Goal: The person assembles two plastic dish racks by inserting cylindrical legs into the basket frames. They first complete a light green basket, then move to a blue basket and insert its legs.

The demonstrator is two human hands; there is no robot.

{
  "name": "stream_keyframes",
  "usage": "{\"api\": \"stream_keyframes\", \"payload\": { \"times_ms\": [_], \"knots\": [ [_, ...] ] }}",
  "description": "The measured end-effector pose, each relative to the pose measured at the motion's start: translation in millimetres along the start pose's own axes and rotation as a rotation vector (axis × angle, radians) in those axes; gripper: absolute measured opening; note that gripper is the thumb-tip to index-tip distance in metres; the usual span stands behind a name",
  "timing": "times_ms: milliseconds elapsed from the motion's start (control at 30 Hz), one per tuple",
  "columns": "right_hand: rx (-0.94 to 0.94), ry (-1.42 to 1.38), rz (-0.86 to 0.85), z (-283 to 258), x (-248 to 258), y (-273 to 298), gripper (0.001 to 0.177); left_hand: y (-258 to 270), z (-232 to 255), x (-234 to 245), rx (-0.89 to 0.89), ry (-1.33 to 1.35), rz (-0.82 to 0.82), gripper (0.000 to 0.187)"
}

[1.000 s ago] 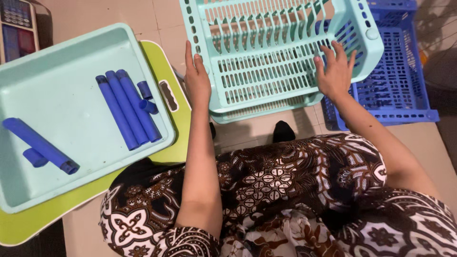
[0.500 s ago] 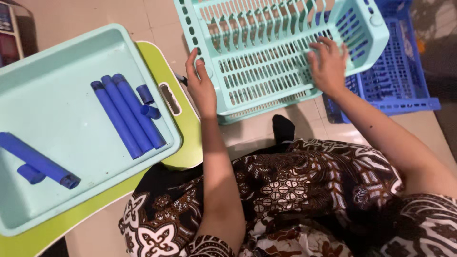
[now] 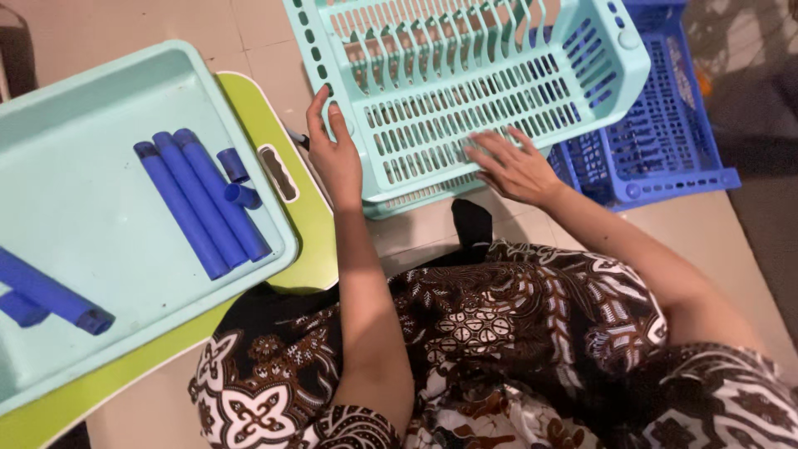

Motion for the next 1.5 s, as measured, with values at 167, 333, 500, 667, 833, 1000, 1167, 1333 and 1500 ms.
{"api": "stream_keyframes", "payload": {
  "times_ms": [167, 333, 500, 667, 833, 1000, 1167, 1333, 1500],
  "knots": [
    [-0.164, 0.119, 0.202, 16.1, -15.7, 23.8, 0.067, 1.9, -6.9, 2.4, 0.269, -0.076, -0.044, 0.037],
    [-0.175, 0.053, 0.178, 28.9, -36.0, 9.3, 0.065, -5.5, 4.0, 11.2, -0.025, -0.064, 0.121, 0.033],
    [-0.167, 0.025, 0.143, 45.7, -38.7, -17.4, 0.060, -0.7, -22.4, -1.1, -0.079, 0.001, 0.253, 0.041],
    [-0.171, 0.033, 0.088, 62.1, -49.9, -60.9, 0.066, 2.9, -28.5, -7.5, -0.132, -0.134, 0.368, 0.058],
    [-0.159, -0.031, 0.082, 70.8, -74.5, -111.1, 0.077, 10.6, -30.4, -14.4, -0.179, -0.223, 0.334, 0.071],
    [-0.136, -0.020, 0.096, 81.0, -95.4, -162.1, 0.097, 4.1, -57.8, -25.6, -0.052, -0.193, 0.222, 0.056],
    [-0.180, -0.031, 0.092, 90.6, -92.7, -200.5, 0.110, 6.0, -78.3, -55.4, 0.008, -0.209, 0.062, 0.042],
    [-0.202, -0.147, 0.106, 83.7, -84.4, -204.5, 0.107, 18.1, -99.8, -89.6, 0.004, -0.184, -0.071, 0.034],
    [-0.182, -0.137, 0.073, 67.3, -95.8, -171.7, 0.096, 36.4, -134.2, -128.8, 0.003, -0.154, -0.313, 0.031]
  ]
}}
Point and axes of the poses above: each hand's wrist, its own y-axis away from the middle knuckle, its own x-axis out of the back of the hand, z = x × y, the point moved 9 cm from there along -y, towards the middle knuckle, and after that the axes turned 5 degrees about -y, right-handed, at the moved point
